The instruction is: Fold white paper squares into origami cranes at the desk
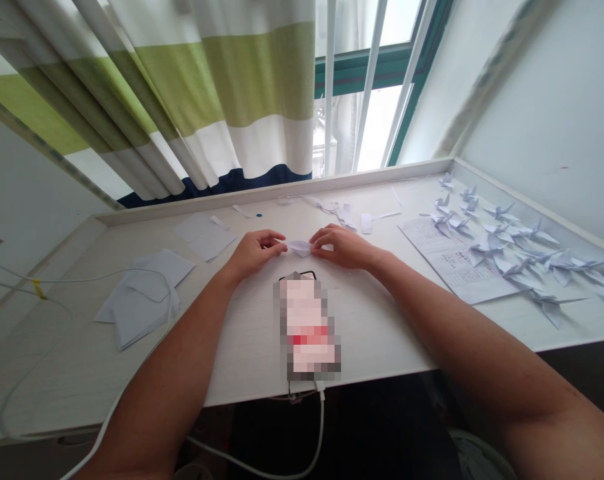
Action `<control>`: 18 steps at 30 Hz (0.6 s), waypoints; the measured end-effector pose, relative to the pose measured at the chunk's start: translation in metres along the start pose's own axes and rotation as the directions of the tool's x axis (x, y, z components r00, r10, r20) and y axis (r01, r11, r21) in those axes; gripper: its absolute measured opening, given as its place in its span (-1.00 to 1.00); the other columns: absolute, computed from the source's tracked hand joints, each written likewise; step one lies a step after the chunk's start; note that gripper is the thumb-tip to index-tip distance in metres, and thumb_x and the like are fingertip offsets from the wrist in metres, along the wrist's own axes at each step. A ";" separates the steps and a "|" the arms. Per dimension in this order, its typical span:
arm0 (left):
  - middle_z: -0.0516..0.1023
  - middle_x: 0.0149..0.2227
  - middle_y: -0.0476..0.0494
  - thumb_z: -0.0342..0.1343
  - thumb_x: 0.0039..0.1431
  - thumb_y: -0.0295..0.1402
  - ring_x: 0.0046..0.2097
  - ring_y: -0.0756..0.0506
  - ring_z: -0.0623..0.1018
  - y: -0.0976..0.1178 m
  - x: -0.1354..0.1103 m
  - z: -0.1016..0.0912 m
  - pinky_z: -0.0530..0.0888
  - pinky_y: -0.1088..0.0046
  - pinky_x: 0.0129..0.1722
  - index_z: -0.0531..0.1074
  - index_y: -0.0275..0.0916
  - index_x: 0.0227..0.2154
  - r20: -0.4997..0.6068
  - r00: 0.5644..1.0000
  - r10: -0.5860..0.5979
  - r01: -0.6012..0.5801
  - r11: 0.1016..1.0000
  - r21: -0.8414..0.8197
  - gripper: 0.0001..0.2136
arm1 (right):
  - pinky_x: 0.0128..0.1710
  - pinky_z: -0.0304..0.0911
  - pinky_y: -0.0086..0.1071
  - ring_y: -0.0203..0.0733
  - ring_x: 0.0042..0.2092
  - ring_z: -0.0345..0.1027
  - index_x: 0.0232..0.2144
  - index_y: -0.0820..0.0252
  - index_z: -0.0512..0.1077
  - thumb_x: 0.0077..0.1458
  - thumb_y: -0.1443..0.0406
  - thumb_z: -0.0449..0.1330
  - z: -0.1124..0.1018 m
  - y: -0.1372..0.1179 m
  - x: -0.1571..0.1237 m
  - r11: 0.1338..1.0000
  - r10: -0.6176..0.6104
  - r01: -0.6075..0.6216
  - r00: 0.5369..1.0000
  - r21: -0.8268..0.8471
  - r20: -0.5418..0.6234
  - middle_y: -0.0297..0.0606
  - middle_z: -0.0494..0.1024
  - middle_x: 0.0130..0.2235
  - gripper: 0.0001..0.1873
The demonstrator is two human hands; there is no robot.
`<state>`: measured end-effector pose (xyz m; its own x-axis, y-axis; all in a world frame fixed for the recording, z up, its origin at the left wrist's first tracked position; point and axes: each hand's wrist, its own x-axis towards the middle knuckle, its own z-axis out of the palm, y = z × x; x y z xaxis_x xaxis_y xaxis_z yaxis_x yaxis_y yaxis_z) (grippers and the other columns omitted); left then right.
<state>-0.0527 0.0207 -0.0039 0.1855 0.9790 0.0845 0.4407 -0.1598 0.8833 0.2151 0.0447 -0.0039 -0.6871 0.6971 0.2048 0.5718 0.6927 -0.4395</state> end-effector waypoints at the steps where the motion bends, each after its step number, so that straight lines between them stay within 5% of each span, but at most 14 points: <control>1: 0.73 -0.27 -0.20 0.37 0.05 -0.12 -0.23 -0.15 0.66 0.001 0.000 0.001 0.52 0.31 -0.13 0.64 -0.26 -0.13 0.006 1.000 -0.010 0.010 1.000 -0.018 -0.62 | 0.13 0.37 0.00 0.06 0.08 0.46 -0.13 0.12 0.69 0.36 0.20 0.22 0.000 0.000 0.000 1.000 0.000 0.000 1.000 0.001 0.003 -0.14 0.68 0.05 -0.76; 12: 0.73 -0.31 -0.20 0.32 0.09 -0.04 -0.32 -0.10 0.60 0.004 -0.001 0.007 0.52 0.33 -0.20 0.65 -0.26 -0.32 0.002 1.000 0.012 -0.012 1.000 -0.017 -0.66 | 0.12 0.37 -0.01 0.05 0.07 0.46 -0.16 0.08 0.70 0.35 0.21 0.23 0.000 0.000 0.000 1.000 -0.007 0.008 1.000 0.015 -0.012 -0.16 0.69 0.02 -0.77; 18: 0.72 -0.34 -0.13 0.25 0.15 -0.11 -0.31 -0.12 0.60 -0.003 0.002 0.003 0.50 0.33 -0.19 0.64 -0.22 -0.33 0.034 0.999 0.025 -0.030 0.987 0.159 -0.74 | 0.13 0.37 -0.01 0.06 0.07 0.46 -0.19 0.13 0.69 0.34 0.24 0.24 0.000 0.001 0.000 1.000 -0.016 0.016 1.000 0.018 -0.016 -0.15 0.69 0.02 -0.79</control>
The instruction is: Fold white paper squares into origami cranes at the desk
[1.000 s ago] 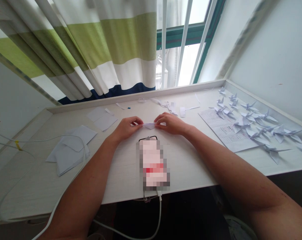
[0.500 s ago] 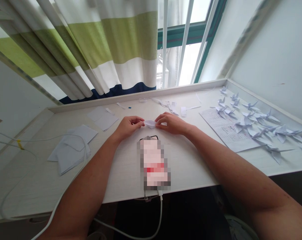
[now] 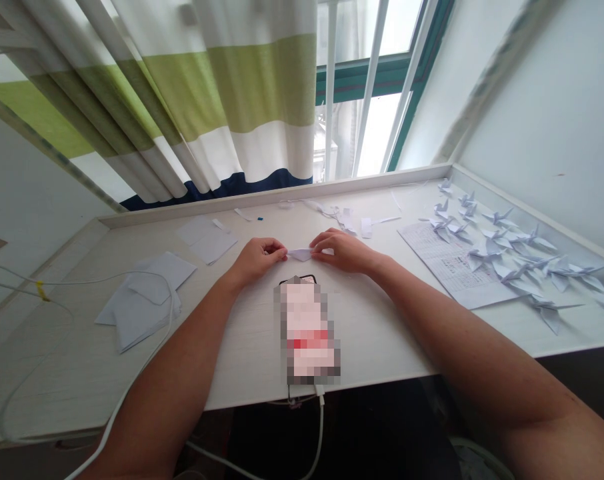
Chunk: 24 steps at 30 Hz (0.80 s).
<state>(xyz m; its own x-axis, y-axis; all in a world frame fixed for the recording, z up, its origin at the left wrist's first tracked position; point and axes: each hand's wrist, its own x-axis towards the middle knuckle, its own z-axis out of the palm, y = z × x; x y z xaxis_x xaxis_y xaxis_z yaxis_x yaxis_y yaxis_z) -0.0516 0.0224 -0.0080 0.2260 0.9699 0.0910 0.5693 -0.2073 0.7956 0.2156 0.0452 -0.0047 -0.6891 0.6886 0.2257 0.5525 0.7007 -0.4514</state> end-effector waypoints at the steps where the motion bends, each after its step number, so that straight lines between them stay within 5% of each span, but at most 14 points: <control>1: 0.71 -0.35 -0.12 0.24 0.15 -0.12 -0.31 -0.12 0.60 -0.001 0.000 -0.001 0.49 0.33 -0.19 0.64 -0.22 -0.33 0.006 1.000 0.007 -0.007 1.000 0.029 -0.74 | 0.12 0.38 -0.01 0.06 0.07 0.46 -0.19 0.14 0.69 0.34 0.24 0.24 0.000 0.001 0.000 1.000 0.000 0.000 1.000 0.000 0.001 -0.14 0.69 0.02 -0.79; 9: 0.66 -0.35 -0.09 0.19 0.21 -0.12 -0.35 -0.10 0.53 0.003 -0.002 -0.002 0.48 0.32 -0.21 0.58 -0.19 -0.32 0.070 0.996 0.062 -0.070 0.991 0.113 -0.76 | 0.07 0.39 -0.11 -0.03 -0.01 0.53 -0.19 0.14 0.61 0.28 0.31 0.30 0.007 0.001 0.002 0.995 0.087 -0.084 0.995 0.056 -0.058 -0.16 0.68 -0.07 -0.92; 16: 0.64 -0.35 -0.09 0.15 0.24 -0.12 -0.34 -0.12 0.52 0.001 -0.002 -0.002 0.47 0.29 -0.21 0.57 -0.17 -0.31 0.070 0.994 0.087 -0.098 0.982 0.161 -0.77 | 0.14 0.35 -0.10 -0.03 0.03 0.52 0.03 0.10 0.58 0.29 0.25 0.31 0.010 -0.004 0.003 0.983 0.141 -0.125 0.983 0.131 -0.117 -0.17 0.69 -0.04 -0.73; 24: 0.65 -0.18 -0.12 0.13 0.30 -0.08 -0.25 -0.12 0.55 -0.001 -0.002 0.000 0.47 0.33 -0.25 0.58 -0.15 -0.15 0.040 0.984 0.173 -0.177 0.969 0.170 -0.72 | 0.07 0.38 -0.10 -0.01 -0.01 0.50 -0.14 0.12 0.68 0.27 0.28 0.33 0.018 0.000 0.008 0.990 0.111 -0.098 0.986 0.106 -0.125 -0.12 0.68 -0.10 -0.85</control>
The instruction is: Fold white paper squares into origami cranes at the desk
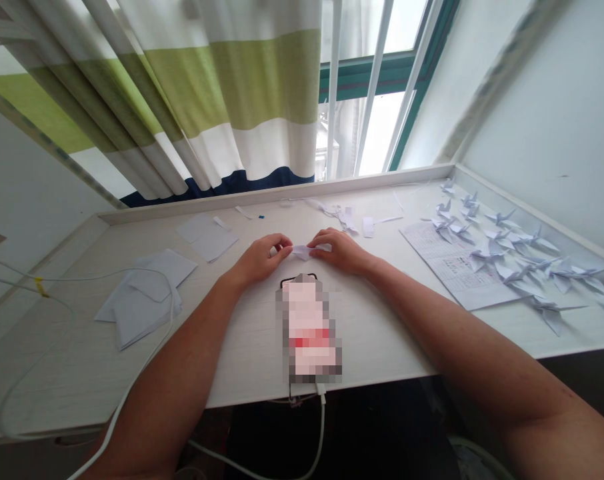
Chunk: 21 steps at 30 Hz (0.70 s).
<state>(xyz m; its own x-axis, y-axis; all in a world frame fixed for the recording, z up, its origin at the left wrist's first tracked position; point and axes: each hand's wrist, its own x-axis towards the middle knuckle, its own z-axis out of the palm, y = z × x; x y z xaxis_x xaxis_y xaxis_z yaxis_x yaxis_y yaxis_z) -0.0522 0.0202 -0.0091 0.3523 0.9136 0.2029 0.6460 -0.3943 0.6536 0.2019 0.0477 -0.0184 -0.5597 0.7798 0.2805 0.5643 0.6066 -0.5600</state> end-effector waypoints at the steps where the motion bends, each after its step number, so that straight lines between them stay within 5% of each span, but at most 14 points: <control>1: 0.65 -0.15 -0.14 0.16 0.29 -0.06 -0.20 -0.13 0.56 0.000 0.000 0.001 0.48 0.34 -0.25 0.59 -0.15 -0.13 -0.004 1.000 0.025 -0.025 1.000 -0.015 -0.71 | 0.07 0.38 -0.10 -0.01 -0.01 0.50 -0.15 0.12 0.69 0.26 0.28 0.33 0.000 0.001 0.000 1.000 -0.004 0.004 1.000 0.002 -0.005 -0.12 0.68 -0.10 -0.85; 8: 0.63 -0.11 -0.18 0.18 0.28 -0.10 -0.06 -0.19 0.55 -0.001 0.003 0.005 0.50 0.31 -0.20 0.63 -0.12 -0.28 0.004 0.996 0.087 -0.087 0.996 -0.029 -0.77 | 0.07 0.38 -0.13 -0.05 -0.03 0.51 -0.19 0.09 0.70 0.21 0.31 0.37 0.002 0.004 0.000 0.999 0.001 0.000 1.000 0.046 -0.029 -0.16 0.67 -0.13 -0.88; 14: 0.62 -0.16 -0.17 0.11 0.31 -0.21 -0.06 -0.19 0.55 -0.003 0.002 0.003 0.50 0.21 -0.02 0.58 -0.14 -0.28 0.063 0.993 0.095 -0.099 0.993 0.066 -0.81 | 0.05 0.39 -0.16 -0.07 -0.07 0.52 -0.23 0.08 0.71 0.19 0.30 0.39 0.002 0.005 0.000 0.997 0.007 -0.003 0.999 0.080 -0.044 -0.18 0.68 -0.14 -0.91; 21: 0.63 -0.12 -0.15 0.16 0.27 -0.21 -0.08 -0.20 0.59 0.001 -0.002 -0.003 0.51 0.22 -0.04 0.58 -0.12 -0.19 0.019 0.998 0.058 -0.061 0.982 0.181 -0.83 | 0.07 0.40 -0.14 -0.05 -0.05 0.54 -0.21 0.09 0.72 0.20 0.30 0.38 0.001 0.004 0.000 0.998 0.010 -0.008 0.999 0.065 -0.031 -0.16 0.69 -0.13 -0.89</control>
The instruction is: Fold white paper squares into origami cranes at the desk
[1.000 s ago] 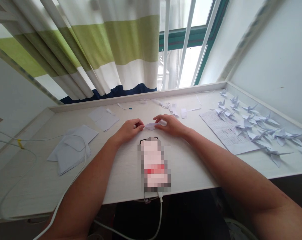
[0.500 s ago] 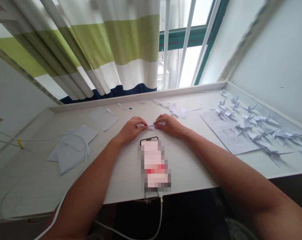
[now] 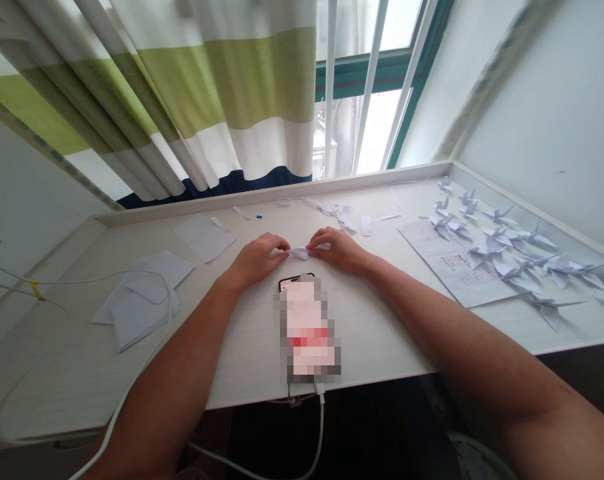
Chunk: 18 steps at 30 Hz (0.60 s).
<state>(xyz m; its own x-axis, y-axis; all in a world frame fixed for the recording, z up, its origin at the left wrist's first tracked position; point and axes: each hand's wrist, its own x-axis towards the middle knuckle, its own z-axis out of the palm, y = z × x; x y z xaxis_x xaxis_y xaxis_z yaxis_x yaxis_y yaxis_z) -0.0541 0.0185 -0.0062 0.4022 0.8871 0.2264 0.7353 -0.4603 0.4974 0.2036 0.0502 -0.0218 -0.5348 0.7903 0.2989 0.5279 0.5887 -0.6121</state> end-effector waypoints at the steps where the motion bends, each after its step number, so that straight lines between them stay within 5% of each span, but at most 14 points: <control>1: 0.64 -0.12 -0.15 0.15 0.29 -0.21 -0.08 -0.20 0.59 0.001 0.000 -0.001 0.51 0.22 -0.02 0.59 -0.12 -0.19 -0.008 1.000 0.009 -0.009 1.000 -0.002 -0.82 | 0.06 0.40 -0.14 -0.05 -0.05 0.54 -0.21 0.09 0.72 0.20 0.30 0.39 0.000 0.000 0.000 1.000 0.001 -0.001 1.000 -0.001 0.005 -0.16 0.69 -0.13 -0.89; 7: 0.70 -0.10 -0.14 0.14 0.31 -0.10 -0.13 -0.18 0.61 0.008 0.000 -0.003 0.52 0.29 -0.12 0.63 -0.11 -0.17 0.007 1.000 0.027 -0.026 0.995 -0.101 -0.74 | 0.06 0.41 -0.14 -0.05 -0.06 0.55 -0.20 0.13 0.71 0.21 0.30 0.38 -0.003 -0.002 0.000 1.000 0.003 -0.003 1.000 0.007 0.027 -0.14 0.69 -0.10 -0.88; 12: 0.70 -0.21 -0.12 0.17 0.27 -0.08 -0.30 -0.11 0.56 0.001 0.000 0.000 0.50 0.33 -0.22 0.64 -0.16 -0.21 0.014 0.998 -0.066 0.068 0.981 -0.181 -0.72 | 0.07 0.39 -0.16 -0.07 -0.05 0.54 -0.22 0.12 0.71 0.20 0.32 0.38 -0.003 -0.002 -0.001 1.000 -0.004 0.004 1.000 0.012 0.017 -0.16 0.69 -0.12 -0.89; 18: 0.65 -0.23 -0.13 0.20 0.21 -0.20 -0.26 -0.12 0.56 -0.006 0.001 0.002 0.49 0.33 -0.20 0.63 -0.18 -0.25 0.023 0.995 -0.095 0.097 0.989 -0.111 -0.80 | 0.05 0.39 -0.18 -0.09 -0.08 0.54 -0.26 0.16 0.71 0.18 0.35 0.39 -0.001 0.000 -0.001 0.999 -0.028 0.028 1.000 0.031 0.002 -0.16 0.69 -0.14 -0.92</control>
<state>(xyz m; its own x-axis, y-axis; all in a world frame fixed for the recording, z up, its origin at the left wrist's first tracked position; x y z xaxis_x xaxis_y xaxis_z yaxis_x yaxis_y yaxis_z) -0.0569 0.0216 -0.0105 0.3430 0.9257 0.1593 0.7055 -0.3658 0.6070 0.2043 0.0496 -0.0210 -0.5505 0.7734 0.3143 0.4920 0.6047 -0.6263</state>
